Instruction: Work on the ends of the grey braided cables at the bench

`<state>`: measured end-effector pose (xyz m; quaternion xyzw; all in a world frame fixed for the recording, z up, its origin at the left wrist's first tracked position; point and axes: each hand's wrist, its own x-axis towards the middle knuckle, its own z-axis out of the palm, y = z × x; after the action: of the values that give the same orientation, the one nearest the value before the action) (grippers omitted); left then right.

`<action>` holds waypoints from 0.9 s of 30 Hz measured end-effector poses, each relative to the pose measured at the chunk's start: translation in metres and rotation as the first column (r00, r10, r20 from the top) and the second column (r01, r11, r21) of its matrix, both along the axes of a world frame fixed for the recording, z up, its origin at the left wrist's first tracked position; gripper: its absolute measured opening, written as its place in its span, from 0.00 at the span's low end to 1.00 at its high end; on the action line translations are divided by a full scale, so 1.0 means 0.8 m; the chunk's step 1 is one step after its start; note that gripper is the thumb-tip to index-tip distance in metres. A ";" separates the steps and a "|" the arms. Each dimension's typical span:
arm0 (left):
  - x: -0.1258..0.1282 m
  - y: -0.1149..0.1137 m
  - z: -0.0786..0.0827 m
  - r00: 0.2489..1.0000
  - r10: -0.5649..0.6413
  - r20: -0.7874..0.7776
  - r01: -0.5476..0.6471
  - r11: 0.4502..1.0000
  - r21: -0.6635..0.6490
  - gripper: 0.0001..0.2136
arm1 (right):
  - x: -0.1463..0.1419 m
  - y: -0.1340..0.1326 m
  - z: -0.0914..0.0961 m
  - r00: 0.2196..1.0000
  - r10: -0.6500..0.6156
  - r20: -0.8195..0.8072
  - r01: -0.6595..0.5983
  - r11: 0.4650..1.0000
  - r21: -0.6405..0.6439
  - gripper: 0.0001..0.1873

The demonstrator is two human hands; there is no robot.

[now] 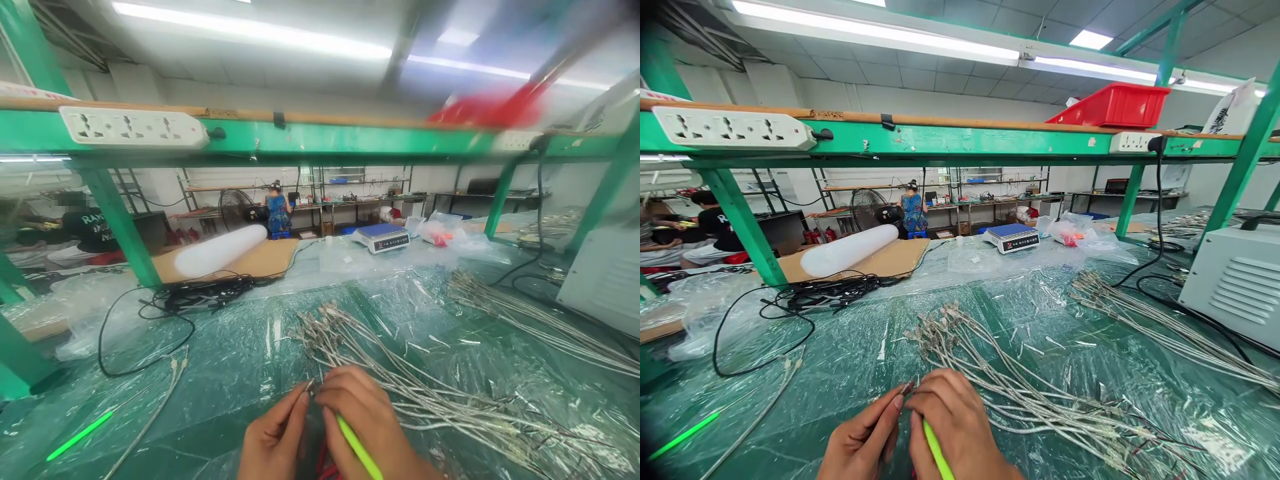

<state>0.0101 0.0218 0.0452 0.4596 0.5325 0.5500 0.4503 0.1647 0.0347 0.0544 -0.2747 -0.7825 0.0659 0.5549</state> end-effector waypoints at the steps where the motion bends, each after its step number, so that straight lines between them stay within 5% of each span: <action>1: 0.000 0.000 0.000 1.000 0.006 -0.008 -0.006 1.000 0.003 0.18 | 0.003 0.002 0.000 0.999 -0.037 0.005 0.037 0.999 -0.023 0.13; 4: 0.001 -0.002 0.001 0.999 0.022 -0.025 -0.022 1.000 0.006 0.18 | 0.011 0.006 0.001 0.993 -0.112 -0.022 0.111 0.991 -0.070 0.13; 10: -0.002 -0.001 0.002 0.999 -0.014 -0.030 0.014 1.000 0.002 0.17 | 0.000 -0.003 0.003 0.999 0.046 -0.017 -0.046 0.999 0.017 0.13; 16: -0.001 -0.002 0.000 0.998 0.016 -0.058 -0.015 1.000 0.020 0.16 | 0.003 0.001 0.001 0.998 -0.064 -0.024 0.064 0.997 -0.038 0.12; 22: -0.001 -0.004 0.002 0.998 0.006 -0.057 -0.004 0.999 0.032 0.11 | 0.000 -0.002 -0.001 0.999 0.039 -0.017 -0.039 0.999 0.016 0.13; 27: 0.000 -0.004 0.002 0.998 0.021 -0.063 -0.020 1.000 0.022 0.13 | 0.007 0.005 0.000 0.995 -0.100 -0.003 0.100 0.992 -0.072 0.12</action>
<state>0.0098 0.0184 0.0470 0.4761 0.5452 0.5456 0.4225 0.1702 0.0388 0.0541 -0.3331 -0.7631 0.0669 0.5498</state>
